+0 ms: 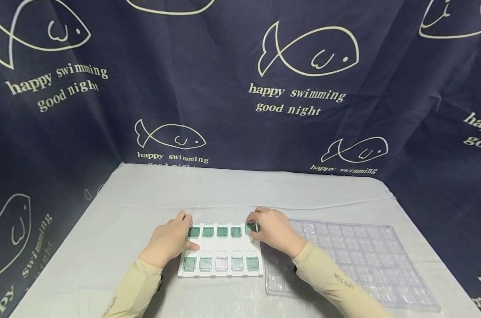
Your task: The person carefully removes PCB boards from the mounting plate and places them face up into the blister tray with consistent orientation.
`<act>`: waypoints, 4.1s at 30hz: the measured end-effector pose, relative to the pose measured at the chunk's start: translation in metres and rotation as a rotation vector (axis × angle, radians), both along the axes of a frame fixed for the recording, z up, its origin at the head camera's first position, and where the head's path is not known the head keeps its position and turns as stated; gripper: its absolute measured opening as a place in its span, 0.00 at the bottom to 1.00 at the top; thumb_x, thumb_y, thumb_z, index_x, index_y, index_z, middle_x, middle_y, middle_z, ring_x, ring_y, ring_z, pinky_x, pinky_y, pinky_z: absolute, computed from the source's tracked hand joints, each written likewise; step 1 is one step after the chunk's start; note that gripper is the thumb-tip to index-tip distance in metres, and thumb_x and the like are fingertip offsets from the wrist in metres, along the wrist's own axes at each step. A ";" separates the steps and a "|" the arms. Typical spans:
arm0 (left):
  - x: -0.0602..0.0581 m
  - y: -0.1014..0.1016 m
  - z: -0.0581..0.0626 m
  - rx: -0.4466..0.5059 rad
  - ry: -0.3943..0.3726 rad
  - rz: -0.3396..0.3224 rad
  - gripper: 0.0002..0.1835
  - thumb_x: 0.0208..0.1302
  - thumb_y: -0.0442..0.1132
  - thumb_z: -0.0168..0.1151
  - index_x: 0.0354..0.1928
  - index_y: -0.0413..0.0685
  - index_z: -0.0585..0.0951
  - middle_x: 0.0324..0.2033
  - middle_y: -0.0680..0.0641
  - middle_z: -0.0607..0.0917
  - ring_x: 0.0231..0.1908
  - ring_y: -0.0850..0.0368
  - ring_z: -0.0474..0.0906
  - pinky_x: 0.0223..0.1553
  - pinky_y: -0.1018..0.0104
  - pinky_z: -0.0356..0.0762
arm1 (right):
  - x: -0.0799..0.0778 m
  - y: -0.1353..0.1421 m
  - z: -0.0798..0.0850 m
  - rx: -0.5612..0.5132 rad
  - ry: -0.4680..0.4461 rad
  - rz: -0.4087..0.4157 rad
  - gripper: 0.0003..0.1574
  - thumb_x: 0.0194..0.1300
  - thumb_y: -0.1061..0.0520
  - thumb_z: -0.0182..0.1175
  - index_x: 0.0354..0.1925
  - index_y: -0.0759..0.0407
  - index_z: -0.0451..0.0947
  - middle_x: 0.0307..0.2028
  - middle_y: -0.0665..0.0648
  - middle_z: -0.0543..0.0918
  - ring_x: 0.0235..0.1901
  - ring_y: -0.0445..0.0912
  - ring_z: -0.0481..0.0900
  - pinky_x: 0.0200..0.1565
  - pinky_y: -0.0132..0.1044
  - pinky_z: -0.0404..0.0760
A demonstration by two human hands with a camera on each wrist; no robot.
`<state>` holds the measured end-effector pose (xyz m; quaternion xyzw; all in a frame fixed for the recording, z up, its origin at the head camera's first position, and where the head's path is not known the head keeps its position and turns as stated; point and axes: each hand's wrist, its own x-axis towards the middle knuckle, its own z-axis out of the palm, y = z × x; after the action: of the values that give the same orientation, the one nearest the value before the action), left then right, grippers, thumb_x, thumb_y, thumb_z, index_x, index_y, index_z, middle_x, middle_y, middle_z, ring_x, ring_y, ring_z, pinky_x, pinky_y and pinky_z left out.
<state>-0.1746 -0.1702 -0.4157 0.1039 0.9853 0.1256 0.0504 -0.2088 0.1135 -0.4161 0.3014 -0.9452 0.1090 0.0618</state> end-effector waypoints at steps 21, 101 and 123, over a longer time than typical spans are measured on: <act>0.000 -0.001 0.000 -0.004 0.012 -0.007 0.37 0.46 0.54 0.79 0.53 0.40 0.76 0.39 0.47 0.74 0.29 0.53 0.74 0.26 0.56 0.74 | -0.007 0.015 0.001 -0.005 -0.012 -0.051 0.16 0.53 0.52 0.78 0.41 0.49 0.87 0.37 0.46 0.85 0.31 0.38 0.80 0.33 0.37 0.81; -0.003 -0.002 0.000 0.002 -0.017 -0.012 0.37 0.46 0.55 0.79 0.52 0.40 0.74 0.38 0.48 0.72 0.28 0.54 0.73 0.27 0.56 0.73 | -0.009 0.048 -0.008 0.006 -0.129 -0.158 0.19 0.51 0.52 0.79 0.43 0.50 0.88 0.41 0.45 0.88 0.34 0.40 0.80 0.40 0.42 0.82; -0.004 -0.003 -0.003 0.008 -0.002 -0.011 0.36 0.46 0.54 0.79 0.52 0.40 0.75 0.37 0.48 0.72 0.28 0.54 0.72 0.27 0.56 0.73 | -0.008 0.047 -0.006 -0.035 -0.109 -0.137 0.16 0.53 0.53 0.78 0.41 0.50 0.86 0.38 0.47 0.87 0.35 0.43 0.83 0.40 0.43 0.82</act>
<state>-0.1786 -0.1733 -0.4183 0.1092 0.9842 0.1292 0.0518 -0.2169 0.1608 -0.4217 0.2286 -0.9636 0.1370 0.0228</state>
